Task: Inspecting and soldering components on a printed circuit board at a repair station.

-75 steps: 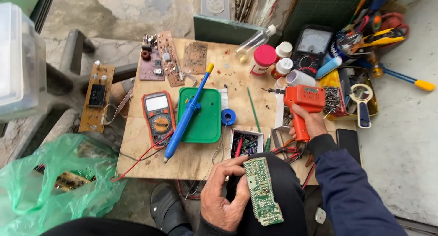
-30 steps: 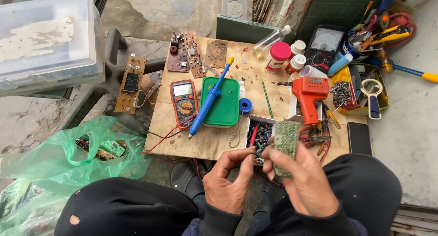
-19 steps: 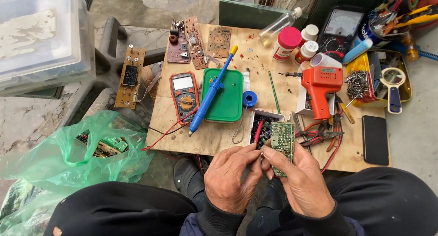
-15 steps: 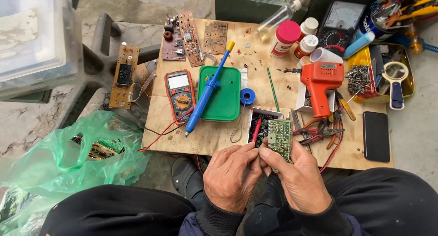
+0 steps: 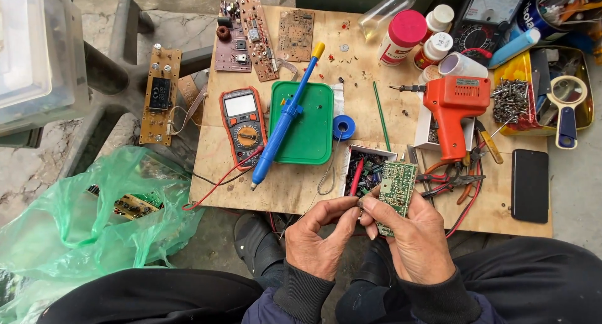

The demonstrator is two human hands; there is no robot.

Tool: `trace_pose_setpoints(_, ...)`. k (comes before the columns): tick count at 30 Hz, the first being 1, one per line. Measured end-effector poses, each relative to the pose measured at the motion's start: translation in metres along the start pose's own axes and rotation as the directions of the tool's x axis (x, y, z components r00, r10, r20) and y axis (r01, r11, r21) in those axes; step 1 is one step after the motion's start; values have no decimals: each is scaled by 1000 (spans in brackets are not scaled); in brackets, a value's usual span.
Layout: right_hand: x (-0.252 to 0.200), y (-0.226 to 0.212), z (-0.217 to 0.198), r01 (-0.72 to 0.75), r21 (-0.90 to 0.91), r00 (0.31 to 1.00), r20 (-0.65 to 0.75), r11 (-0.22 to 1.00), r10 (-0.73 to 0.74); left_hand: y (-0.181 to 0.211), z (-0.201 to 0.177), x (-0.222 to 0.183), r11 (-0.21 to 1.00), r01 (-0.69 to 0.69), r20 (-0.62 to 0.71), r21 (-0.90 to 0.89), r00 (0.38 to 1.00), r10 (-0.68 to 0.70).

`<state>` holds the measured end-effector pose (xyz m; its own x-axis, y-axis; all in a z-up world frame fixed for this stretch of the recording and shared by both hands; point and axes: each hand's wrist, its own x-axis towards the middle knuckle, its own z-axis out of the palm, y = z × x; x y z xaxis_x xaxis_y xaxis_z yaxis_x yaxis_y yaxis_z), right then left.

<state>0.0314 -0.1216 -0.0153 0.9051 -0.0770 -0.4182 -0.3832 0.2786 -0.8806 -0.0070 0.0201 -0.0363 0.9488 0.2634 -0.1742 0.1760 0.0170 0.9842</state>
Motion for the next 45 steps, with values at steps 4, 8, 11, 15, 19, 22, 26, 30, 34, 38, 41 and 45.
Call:
trace_pose_setpoints(4,1,-1,5,-24,-14,999,-25,1000,24,-6,-2,2,995,-73,2,61,997,73)
trace_pose_setpoints(8,4,4,3,-19,-37,1000,18,999,19,-13,-3,3,936,-308,-39,169,947,319)
trace_pose_setpoints(11,4,6,2,-30,-51,999,13,998,31,-19,-3,5,876,-426,-49,227,893,447)
trace_pose_setpoints(15,3,6,1,-43,-54,998,35,998,45,-25,-3,5,838,-473,-60,273,861,506)
trace_pose_setpoints(19,2,3,2,-65,-47,997,35,997,67,-22,-1,4,837,-467,-93,285,856,509)
trace_pose_setpoints(22,2,3,2,-56,-49,997,53,997,58,-18,-3,2,895,-376,-85,240,910,405)
trace_pose_setpoints(26,3,6,0,-64,-57,997,37,996,66,-15,-3,2,931,-300,-100,206,940,325)
trace_pose_setpoints(30,3,8,0,-64,-49,997,28,997,66,-16,-2,3,946,-286,-97,153,948,302)
trace_pose_setpoints(34,4,16,-2,-13,-55,999,29,998,14,-15,-6,0,917,-341,-20,206,936,352)
trace_pose_setpoints(38,5,4,-7,-34,-116,999,-27,993,31,-7,0,7,761,-520,7,388,827,562)
trace_pose_setpoints(41,3,-9,-7,-32,-245,997,-74,969,14,-5,8,12,711,-562,37,422,795,606)
trace_pose_setpoints(45,9,-9,-14,-11,-75,984,-176,997,-2,-7,23,29,736,-530,82,421,830,551)
